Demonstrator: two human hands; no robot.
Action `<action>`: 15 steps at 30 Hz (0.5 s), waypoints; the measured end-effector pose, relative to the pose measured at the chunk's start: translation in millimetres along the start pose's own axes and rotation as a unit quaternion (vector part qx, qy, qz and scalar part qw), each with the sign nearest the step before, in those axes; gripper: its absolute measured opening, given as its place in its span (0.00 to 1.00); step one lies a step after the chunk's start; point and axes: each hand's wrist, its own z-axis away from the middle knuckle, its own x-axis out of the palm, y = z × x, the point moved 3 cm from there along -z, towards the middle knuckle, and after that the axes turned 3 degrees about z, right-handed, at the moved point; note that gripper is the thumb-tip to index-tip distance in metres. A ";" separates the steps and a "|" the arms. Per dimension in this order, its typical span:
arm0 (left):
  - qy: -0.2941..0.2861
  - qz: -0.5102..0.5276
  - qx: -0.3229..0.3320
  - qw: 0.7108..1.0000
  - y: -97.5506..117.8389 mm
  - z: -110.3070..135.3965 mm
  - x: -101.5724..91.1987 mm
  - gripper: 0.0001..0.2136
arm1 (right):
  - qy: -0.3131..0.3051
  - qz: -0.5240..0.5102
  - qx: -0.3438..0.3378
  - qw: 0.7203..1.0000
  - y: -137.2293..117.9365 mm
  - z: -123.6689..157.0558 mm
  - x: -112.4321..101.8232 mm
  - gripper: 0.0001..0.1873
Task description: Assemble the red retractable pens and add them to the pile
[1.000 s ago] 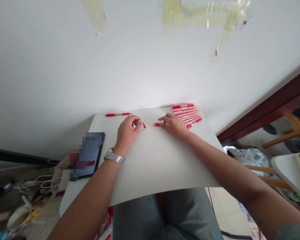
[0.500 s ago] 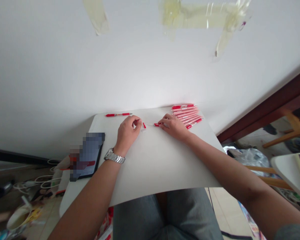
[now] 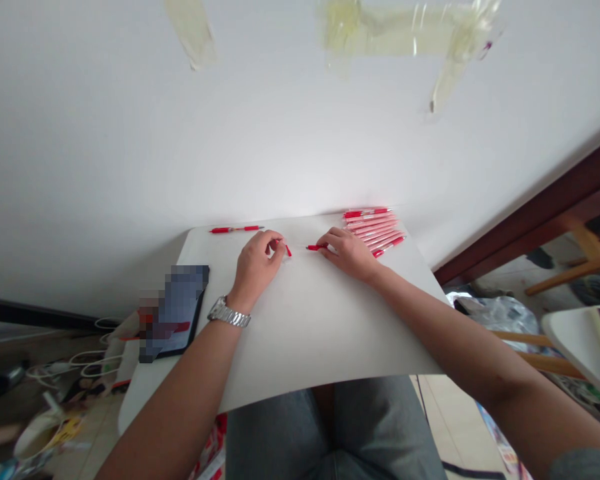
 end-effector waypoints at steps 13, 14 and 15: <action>-0.067 0.051 0.025 0.996 4.6 3.6 7.6 0.09 | 0.037 -0.054 -0.037 0.997 -9.3 -0.2 -7.4 0.08; -0.073 0.050 0.024 0.996 4.9 3.8 7.9 0.09 | 0.038 -0.056 -0.040 0.997 -9.6 -0.1 -7.4 0.08; -0.078 0.051 0.025 0.995 5.4 3.9 8.1 0.08 | 0.039 -0.058 -0.043 0.997 -9.9 0.0 -7.4 0.08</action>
